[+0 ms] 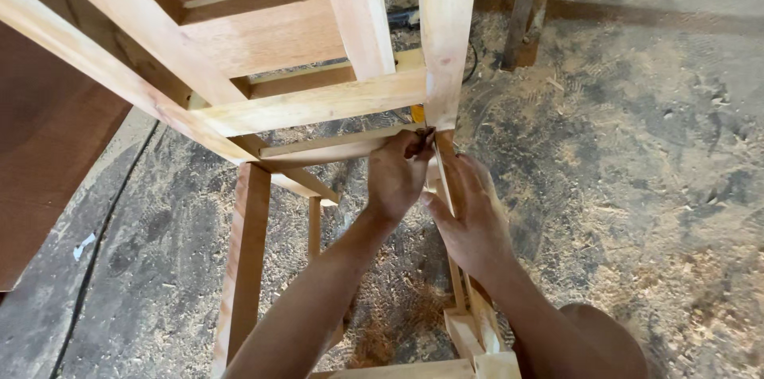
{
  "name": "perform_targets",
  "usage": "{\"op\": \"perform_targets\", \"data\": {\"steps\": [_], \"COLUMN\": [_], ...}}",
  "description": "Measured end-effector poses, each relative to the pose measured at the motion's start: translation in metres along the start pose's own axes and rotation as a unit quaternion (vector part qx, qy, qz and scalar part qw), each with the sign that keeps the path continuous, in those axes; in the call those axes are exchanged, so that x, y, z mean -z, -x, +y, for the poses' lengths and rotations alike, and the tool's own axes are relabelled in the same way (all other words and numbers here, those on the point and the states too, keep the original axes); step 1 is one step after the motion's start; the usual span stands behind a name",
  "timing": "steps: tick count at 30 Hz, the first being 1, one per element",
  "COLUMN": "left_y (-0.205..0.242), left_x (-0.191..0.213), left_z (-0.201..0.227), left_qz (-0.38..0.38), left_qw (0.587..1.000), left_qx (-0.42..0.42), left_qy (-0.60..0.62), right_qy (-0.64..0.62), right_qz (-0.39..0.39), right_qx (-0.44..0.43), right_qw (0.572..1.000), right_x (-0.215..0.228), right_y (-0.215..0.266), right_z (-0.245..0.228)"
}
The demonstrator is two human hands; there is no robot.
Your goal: The person assembles a wooden chair by fitting various frame components together and using a small tool to join the pieces.
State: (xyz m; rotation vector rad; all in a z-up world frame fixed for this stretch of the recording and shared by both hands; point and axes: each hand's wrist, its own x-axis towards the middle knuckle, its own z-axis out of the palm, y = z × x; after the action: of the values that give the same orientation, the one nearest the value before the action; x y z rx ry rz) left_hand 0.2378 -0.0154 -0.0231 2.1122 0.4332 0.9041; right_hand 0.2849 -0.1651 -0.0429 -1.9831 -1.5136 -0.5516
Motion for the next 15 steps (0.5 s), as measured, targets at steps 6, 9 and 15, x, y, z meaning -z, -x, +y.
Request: {"op": "perform_targets", "data": {"steps": [6,9,15], "left_y": [0.002,-0.001,-0.005], "left_x": [0.014,0.013,0.015], "left_z": [0.01,0.021,0.026], "left_qz": [-0.066,-0.097,-0.105], "left_qw": [0.984,0.988,0.984], "left_qx": [-0.045,0.027,0.114], "left_qy": [-0.156,-0.116,-0.088], "right_qy": [0.037,-0.259,-0.249], "right_qz": [0.025,-0.094,-0.169], "right_qx": [0.022,-0.278,-0.351], "right_qw": [0.999,0.92,0.887], "right_x": [0.004,0.016,0.032], "right_y": [0.0,-0.003,-0.019], "right_z": [-0.001,-0.011,-0.02]}}
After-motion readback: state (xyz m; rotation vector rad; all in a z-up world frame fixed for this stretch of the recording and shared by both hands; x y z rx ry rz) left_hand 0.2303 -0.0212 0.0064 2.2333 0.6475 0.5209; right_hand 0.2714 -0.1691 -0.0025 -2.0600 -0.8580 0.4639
